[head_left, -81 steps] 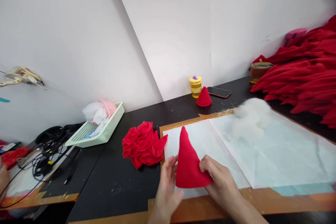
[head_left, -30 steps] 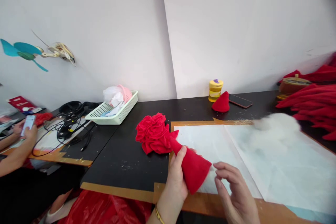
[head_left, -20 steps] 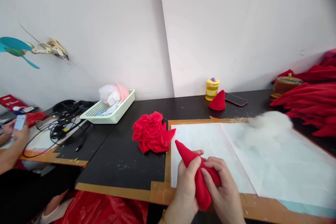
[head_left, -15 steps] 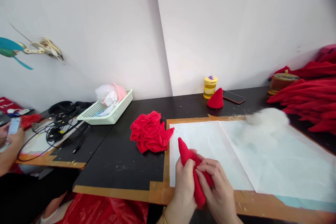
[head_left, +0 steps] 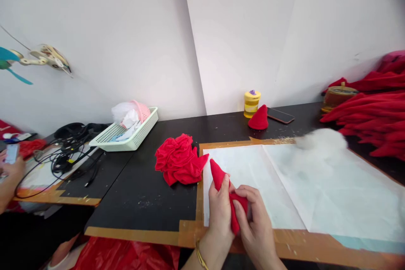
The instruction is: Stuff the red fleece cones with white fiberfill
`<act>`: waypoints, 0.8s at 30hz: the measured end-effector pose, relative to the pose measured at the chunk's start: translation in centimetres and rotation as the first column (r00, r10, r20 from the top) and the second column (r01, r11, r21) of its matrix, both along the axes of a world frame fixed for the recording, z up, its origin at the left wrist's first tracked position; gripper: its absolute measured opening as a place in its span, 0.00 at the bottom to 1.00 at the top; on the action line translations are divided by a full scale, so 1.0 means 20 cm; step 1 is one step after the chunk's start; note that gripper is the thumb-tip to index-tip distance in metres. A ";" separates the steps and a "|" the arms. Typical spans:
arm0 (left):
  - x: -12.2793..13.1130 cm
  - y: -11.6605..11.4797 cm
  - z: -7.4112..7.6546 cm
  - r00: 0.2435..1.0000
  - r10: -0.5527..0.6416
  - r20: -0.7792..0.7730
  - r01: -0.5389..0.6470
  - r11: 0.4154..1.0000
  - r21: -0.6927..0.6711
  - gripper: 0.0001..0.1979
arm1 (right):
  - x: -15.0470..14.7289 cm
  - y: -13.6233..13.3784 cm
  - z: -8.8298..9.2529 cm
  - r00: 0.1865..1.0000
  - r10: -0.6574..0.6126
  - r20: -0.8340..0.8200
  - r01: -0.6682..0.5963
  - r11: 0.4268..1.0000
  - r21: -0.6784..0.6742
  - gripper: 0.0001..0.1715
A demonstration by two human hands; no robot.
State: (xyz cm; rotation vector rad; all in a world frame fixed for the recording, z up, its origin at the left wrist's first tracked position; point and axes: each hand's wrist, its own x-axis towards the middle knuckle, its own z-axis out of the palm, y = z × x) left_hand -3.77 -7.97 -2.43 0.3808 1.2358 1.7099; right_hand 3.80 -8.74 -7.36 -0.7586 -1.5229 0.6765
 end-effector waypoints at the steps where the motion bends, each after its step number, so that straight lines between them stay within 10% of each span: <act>1: -0.01 0.01 -0.01 1.000 0.000 0.019 -0.001 1.000 0.010 0.22 | 0.00 0.00 -0.01 1.000 0.016 -0.025 -0.017 0.999 -0.040 0.10; 7: -0.10 0.04 -0.01 0.899 -0.050 0.434 0.034 0.998 0.046 0.25 | 0.11 0.06 -0.04 0.976 0.132 -0.173 -0.190 0.906 -0.379 0.19; 11: -0.13 0.01 -0.03 0.859 -0.046 0.511 0.050 0.999 0.005 0.26 | 0.15 0.11 -0.04 0.978 0.134 -0.162 -0.187 0.907 -0.377 0.21; 19: -0.09 -0.13 -0.04 0.923 -0.385 -0.027 0.383 0.906 0.179 0.34 | 0.14 0.10 -0.05 0.969 0.139 -0.203 -0.204 0.916 -0.346 0.08; 24: -0.04 -0.11 -0.03 0.922 -0.375 -0.101 0.387 0.909 0.153 0.34 | 0.15 0.10 -0.03 0.972 0.143 -0.185 -0.203 0.910 -0.362 0.10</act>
